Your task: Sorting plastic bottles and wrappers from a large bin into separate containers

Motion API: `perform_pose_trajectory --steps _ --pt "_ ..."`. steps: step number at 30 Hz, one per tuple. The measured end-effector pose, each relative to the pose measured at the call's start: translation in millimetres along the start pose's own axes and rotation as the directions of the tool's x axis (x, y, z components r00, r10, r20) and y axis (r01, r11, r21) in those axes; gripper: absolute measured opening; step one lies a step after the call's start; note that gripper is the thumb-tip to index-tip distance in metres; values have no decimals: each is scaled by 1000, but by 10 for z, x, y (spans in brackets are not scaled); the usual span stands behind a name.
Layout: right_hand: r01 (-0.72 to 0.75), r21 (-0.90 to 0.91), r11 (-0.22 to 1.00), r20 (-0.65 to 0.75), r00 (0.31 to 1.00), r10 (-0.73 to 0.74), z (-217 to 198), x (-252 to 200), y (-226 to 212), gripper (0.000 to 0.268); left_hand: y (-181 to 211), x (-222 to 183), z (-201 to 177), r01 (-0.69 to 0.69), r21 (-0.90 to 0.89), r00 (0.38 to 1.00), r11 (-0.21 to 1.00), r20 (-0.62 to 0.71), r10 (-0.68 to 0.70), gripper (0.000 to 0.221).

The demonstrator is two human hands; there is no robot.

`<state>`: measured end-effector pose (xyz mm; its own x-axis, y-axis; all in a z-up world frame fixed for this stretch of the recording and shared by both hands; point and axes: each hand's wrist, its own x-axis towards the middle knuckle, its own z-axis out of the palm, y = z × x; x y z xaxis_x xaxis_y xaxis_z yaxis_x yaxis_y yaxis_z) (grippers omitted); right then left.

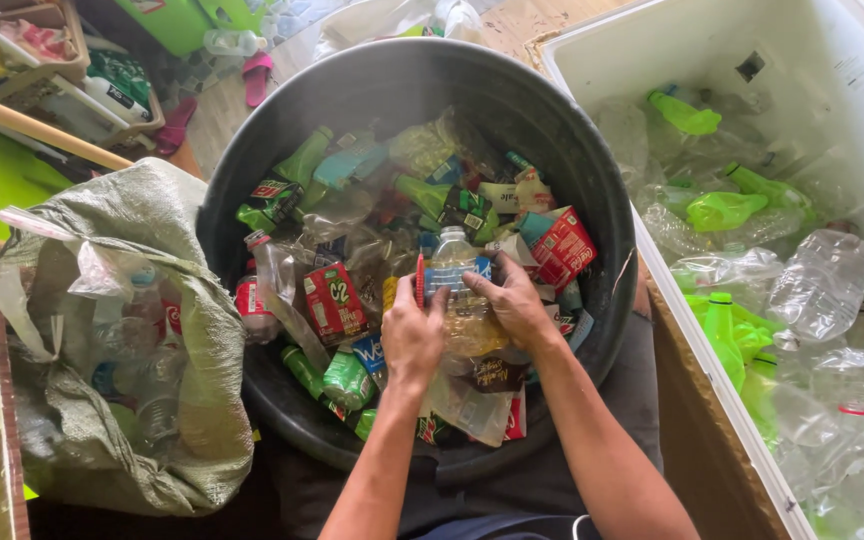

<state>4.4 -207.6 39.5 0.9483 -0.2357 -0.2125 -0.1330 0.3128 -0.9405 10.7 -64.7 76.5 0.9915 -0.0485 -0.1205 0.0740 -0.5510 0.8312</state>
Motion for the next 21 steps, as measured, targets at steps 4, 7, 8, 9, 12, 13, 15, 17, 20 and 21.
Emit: perform_pose_trajectory --steps 4,7,8,9,12,13,15,17,20,21 --pt "-8 8 1000 -9 1000 8 -22 45 120 30 -289 32 29 89 -194 996 977 27 -85 31" --pt "-61 39 997 -22 998 62 -5 28 105 26 -307 -2 -26 72 -251 997 965 37 -64 31" --pt "-77 47 996 -21 997 78 -7 57 122 25 -280 -14 -75 73 -273 997 959 35 -66 32" --pt "-93 56 994 -21 995 94 -8 86 139 24 -252 -27 -125 73 -295 997 953 32 -67 33" --pt "-43 -98 994 50 998 48 41 -7 -14 33 -153 -76 -195 6 -289 1000 957 -1 -7 41" --pt "-42 -100 994 53 997 48 5 30 52 33 -162 -83 -195 6 -290 1000 957 -4 -7 41" --pt "83 -149 985 37 996 -78 -66 107 180 39 -175 -95 -197 -4 -305 998 952 -65 -17 49" --pt "126 -163 978 40 992 -121 -99 138 191 33 -164 -103 -205 8 -317 997 948 -73 -33 45" --pt "141 -131 981 117 985 -126 -53 21 31 31 -128 -124 -174 15 -335 996 942 -82 -45 39" --pt "111 -88 990 191 977 -92 -28 -42 -55 34 -109 -130 -151 9 -342 996 940 -83 -40 37"
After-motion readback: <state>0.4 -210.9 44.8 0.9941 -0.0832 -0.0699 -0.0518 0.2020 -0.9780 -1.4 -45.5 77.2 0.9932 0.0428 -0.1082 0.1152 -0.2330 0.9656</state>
